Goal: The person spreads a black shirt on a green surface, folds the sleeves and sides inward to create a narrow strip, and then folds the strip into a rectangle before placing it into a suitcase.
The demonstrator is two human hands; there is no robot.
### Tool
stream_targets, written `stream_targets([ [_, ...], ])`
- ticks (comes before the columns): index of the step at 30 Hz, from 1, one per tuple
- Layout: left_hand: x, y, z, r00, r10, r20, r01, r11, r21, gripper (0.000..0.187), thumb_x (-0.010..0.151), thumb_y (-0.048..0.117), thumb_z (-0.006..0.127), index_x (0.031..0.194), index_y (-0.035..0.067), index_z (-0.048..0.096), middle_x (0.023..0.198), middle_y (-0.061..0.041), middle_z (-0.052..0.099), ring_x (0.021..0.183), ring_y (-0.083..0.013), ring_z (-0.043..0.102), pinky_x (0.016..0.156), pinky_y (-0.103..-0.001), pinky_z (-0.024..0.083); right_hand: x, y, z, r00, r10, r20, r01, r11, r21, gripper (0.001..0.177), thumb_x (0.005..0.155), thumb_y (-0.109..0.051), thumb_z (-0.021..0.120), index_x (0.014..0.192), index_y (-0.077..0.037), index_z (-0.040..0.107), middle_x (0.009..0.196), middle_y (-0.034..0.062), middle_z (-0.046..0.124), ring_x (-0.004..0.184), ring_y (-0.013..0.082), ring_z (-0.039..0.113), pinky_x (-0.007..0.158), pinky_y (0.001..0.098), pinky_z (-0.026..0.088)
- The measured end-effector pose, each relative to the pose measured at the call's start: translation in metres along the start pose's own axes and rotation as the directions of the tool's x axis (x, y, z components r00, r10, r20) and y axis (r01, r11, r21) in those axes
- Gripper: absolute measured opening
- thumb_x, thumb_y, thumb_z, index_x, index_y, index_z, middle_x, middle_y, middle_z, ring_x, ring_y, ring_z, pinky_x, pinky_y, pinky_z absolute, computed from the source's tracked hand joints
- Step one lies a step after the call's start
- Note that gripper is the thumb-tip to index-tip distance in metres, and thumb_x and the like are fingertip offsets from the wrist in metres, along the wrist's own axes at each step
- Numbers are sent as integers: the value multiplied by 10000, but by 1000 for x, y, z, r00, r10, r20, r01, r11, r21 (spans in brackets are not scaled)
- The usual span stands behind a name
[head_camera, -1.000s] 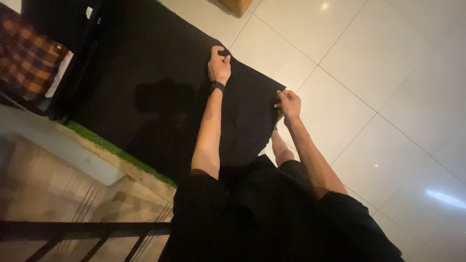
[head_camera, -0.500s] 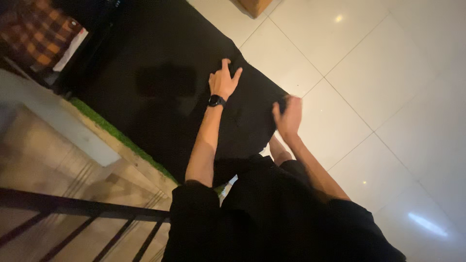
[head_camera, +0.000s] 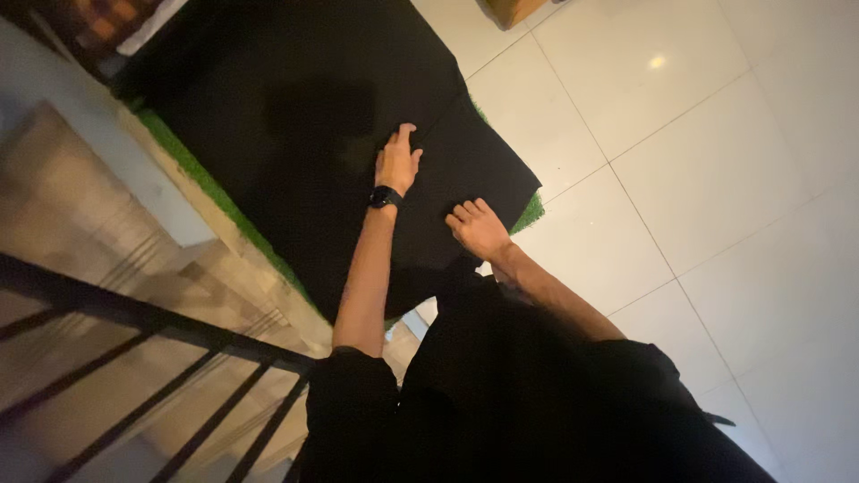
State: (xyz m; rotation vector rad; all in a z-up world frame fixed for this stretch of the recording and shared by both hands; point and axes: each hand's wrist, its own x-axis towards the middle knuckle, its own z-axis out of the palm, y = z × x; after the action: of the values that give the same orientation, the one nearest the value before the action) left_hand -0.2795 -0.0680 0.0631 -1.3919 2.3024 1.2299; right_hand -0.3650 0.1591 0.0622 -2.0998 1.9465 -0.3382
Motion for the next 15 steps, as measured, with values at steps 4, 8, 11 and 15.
stream_targets([
  [4, -28, 1, 32, 871, 371, -321, -187, 857, 481, 519, 946, 217, 695, 1403, 71, 497, 1314, -170, 558, 1229, -343, 515, 1019, -501, 420, 1, 16, -14, 998, -37, 56, 31, 993, 116, 142, 958, -219, 669, 1056, -123, 705, 1016, 56, 638, 1012, 238, 591, 938, 393, 445],
  [8, -62, 2, 83, 803, 537, -260, -283, 726, 627, 585, 1059, 325, 631, 1554, 104, 412, 1619, -123, 404, 1517, -306, 384, 1187, -495, 348, -4, 46, -37, 995, 46, -89, -41, 998, 53, 504, 991, -308, 595, 1445, -101, 528, 1473, 185, 484, 1384, 345, 455, 1159, 485, 328],
  [11, -85, -1, 101, 849, 502, -168, -358, 778, 516, 797, 969, 440, 631, 1619, 106, 313, 1691, -180, 226, 1565, -348, 233, 1243, -534, 248, -20, 71, -44, 986, 139, 90, -128, 985, -113, 690, 1033, -462, 494, 1608, -120, 325, 1650, 233, 246, 1537, 382, 257, 1243, 552, 199],
  [15, -93, -4, 101, 878, 420, -230, -290, 848, 443, 837, 983, 552, 577, 1632, 136, 249, 1690, -214, 132, 1567, -379, 151, 1252, -569, 182, -41, 100, -39, 938, 190, 289, -142, 974, -178, 743, 1031, -600, 366, 1639, -206, 203, 1661, 281, 66, 1543, 451, 124, 1230, 579, 149],
])
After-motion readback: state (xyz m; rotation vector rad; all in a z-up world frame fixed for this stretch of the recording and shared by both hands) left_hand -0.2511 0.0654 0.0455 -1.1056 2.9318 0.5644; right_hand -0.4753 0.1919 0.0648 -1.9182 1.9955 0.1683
